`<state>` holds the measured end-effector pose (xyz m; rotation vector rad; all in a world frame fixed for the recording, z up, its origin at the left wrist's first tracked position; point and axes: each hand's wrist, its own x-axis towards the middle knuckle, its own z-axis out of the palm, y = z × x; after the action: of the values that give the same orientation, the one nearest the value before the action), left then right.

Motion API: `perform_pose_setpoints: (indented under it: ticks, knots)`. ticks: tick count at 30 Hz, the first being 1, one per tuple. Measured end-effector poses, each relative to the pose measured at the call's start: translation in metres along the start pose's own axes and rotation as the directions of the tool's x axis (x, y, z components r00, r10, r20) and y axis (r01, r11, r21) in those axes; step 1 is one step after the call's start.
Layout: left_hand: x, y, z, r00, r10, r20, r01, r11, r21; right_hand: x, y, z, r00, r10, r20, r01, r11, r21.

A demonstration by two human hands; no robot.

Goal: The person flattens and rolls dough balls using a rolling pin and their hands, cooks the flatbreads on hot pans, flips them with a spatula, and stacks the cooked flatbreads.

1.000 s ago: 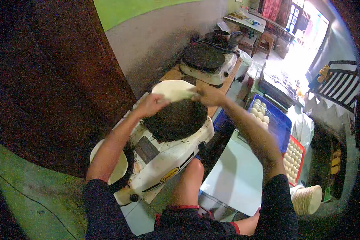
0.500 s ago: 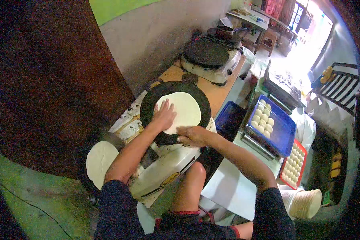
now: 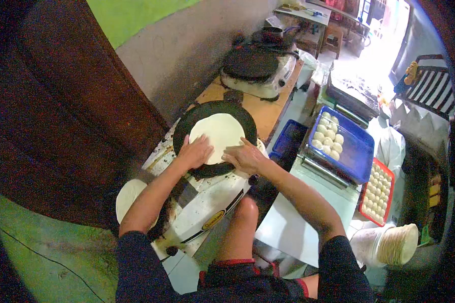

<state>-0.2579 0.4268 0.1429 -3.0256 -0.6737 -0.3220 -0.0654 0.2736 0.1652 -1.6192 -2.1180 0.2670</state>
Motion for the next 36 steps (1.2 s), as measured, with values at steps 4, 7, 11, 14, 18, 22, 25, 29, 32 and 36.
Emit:
perform_pose_setpoints:
  ticks: [4, 7, 11, 14, 18, 22, 25, 29, 32, 36]
  knots:
    - [0.008, -0.039, 0.009, 0.984, -0.176, 0.02, 0.155, 0.91, 0.385, -0.068, 0.005, -0.042, 0.984, 0.173, 0.039, -0.176, 0.979, 0.101]
    - [0.024, 0.02, -0.076, 0.938, -0.342, 0.062, 0.323, 0.923, 0.212, -0.171, 0.011, -0.066, 0.884, 0.468, -0.014, -0.458, 0.871, 0.176]
    - [0.043, 0.142, -0.082, 0.989, -0.121, 0.087, 0.136, 0.971, -0.196, -0.3, 0.005, -0.061, 0.635, 0.757, -0.156, -0.678, 0.642, 0.357]
    - [0.08, 0.169, -0.054, 0.96, -0.237, 0.149, 0.271, 0.919, -0.285, -0.379, -0.013, -0.049, 0.513, 0.835, -0.198, -0.721, 0.544, 0.429]
    - [0.089, 0.037, 0.056, 0.896, -0.44, 0.058, 0.441, 0.898, 0.006, -0.479, -0.053, -0.037, 0.324, 0.917, -0.232, -0.806, 0.396, 0.44]
    - [0.077, -0.028, 0.068, 0.878, -0.388, 0.28, 0.321, 0.912, 0.256, -0.521, -0.096, -0.014, 0.11, 0.974, -0.198, -0.752, 0.212, 0.624]
    - [0.116, -0.009, 0.035, 0.844, -0.305, -0.441, 0.34, 0.94, 0.001, -0.538, -0.106, 0.003, 0.101, 0.973, -0.208, -0.753, 0.211, 0.623]
    - [0.156, 0.164, 0.007, 0.721, -0.162, -0.673, -0.178, 0.896, -0.406, -0.486, -0.115, -0.016, 0.194, 0.949, -0.248, -0.649, 0.313, 0.693]
    - [0.167, 0.288, 0.082, 0.922, -0.327, -0.208, 0.073, 0.673, -0.736, -0.464, -0.1, -0.02, 0.324, 0.888, -0.326, -0.673, 0.458, 0.581]
    - [0.172, 0.335, 0.107, 0.852, -0.416, 0.318, 0.477, 0.366, -0.799, -0.439, -0.101, -0.065, 0.436, 0.859, -0.267, -0.673, 0.509, 0.537]
